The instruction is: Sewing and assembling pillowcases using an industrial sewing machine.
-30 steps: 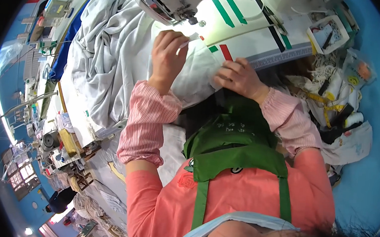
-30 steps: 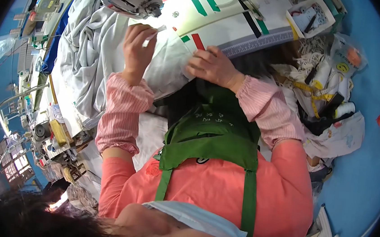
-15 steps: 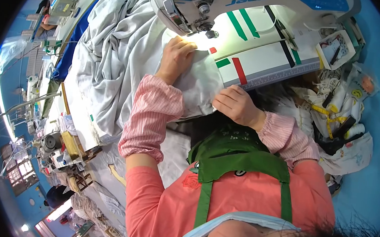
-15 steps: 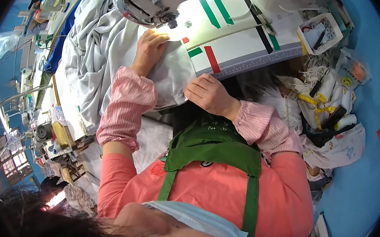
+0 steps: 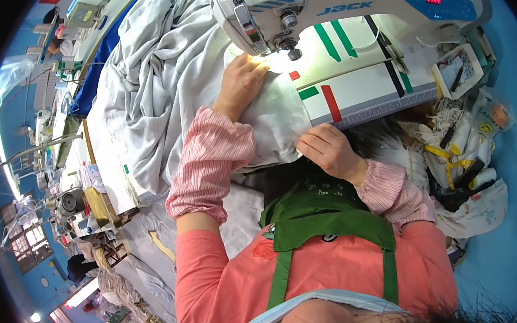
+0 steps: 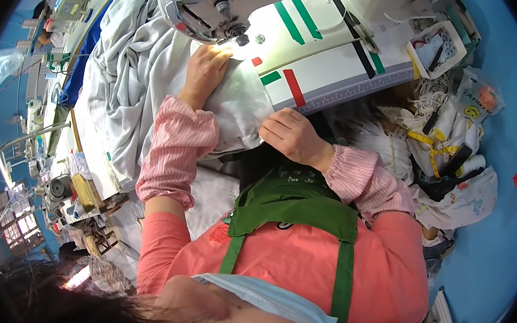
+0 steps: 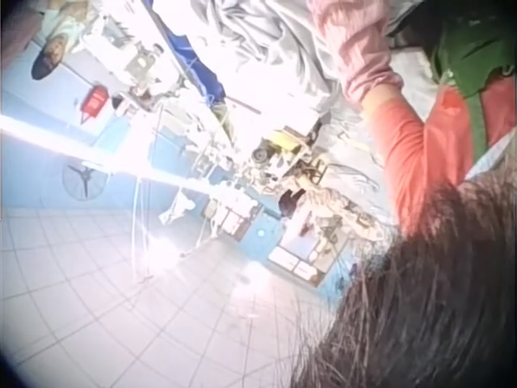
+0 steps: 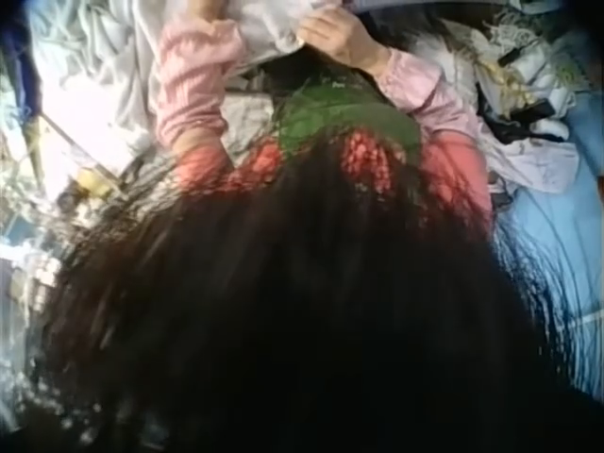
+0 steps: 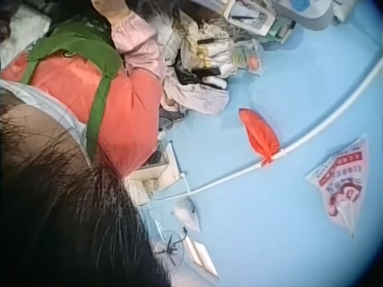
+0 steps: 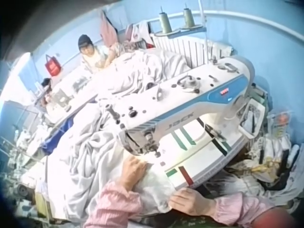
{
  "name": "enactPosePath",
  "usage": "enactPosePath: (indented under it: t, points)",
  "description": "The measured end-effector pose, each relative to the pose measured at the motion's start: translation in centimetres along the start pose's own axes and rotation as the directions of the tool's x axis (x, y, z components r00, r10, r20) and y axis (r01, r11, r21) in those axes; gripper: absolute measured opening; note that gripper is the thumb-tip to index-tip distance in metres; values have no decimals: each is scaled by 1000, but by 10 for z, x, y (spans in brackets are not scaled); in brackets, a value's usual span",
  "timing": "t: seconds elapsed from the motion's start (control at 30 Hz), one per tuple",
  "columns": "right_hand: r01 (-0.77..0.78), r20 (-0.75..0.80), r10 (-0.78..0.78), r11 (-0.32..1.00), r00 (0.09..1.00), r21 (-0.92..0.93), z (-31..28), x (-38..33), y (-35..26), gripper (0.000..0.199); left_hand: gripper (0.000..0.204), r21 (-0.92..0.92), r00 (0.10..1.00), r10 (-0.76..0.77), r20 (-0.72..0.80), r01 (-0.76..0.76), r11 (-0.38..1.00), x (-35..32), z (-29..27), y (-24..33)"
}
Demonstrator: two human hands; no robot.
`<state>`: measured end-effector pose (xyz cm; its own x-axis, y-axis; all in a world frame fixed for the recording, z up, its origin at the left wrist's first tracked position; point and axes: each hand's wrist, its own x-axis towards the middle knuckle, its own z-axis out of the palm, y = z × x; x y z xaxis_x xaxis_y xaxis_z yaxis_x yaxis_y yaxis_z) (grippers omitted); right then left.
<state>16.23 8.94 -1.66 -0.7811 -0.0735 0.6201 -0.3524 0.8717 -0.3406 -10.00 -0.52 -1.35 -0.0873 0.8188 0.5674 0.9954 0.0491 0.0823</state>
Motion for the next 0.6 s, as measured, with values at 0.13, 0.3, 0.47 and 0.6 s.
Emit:
enactPosePath:
  t: [0.13,0.3,0.47,0.6]
  points:
    - [-13,9,13,1000,1000,11,1,0,0,18,21,6,1000,21,14,-21,1000,0,0,-1]
    - [-8,9,8,1000,1000,19,3,1,1,18,23,-1,997,64,50,-64,998,-1,-2,-4]
    - [-25,12,24,999,1000,21,0,1,0,18,23,1,996,63,60,-64,998,1,-4,-3]
    - [-34,26,34,999,999,10,-1,0,0,18,24,52,989,118,88,-123,991,1,-10,-2]
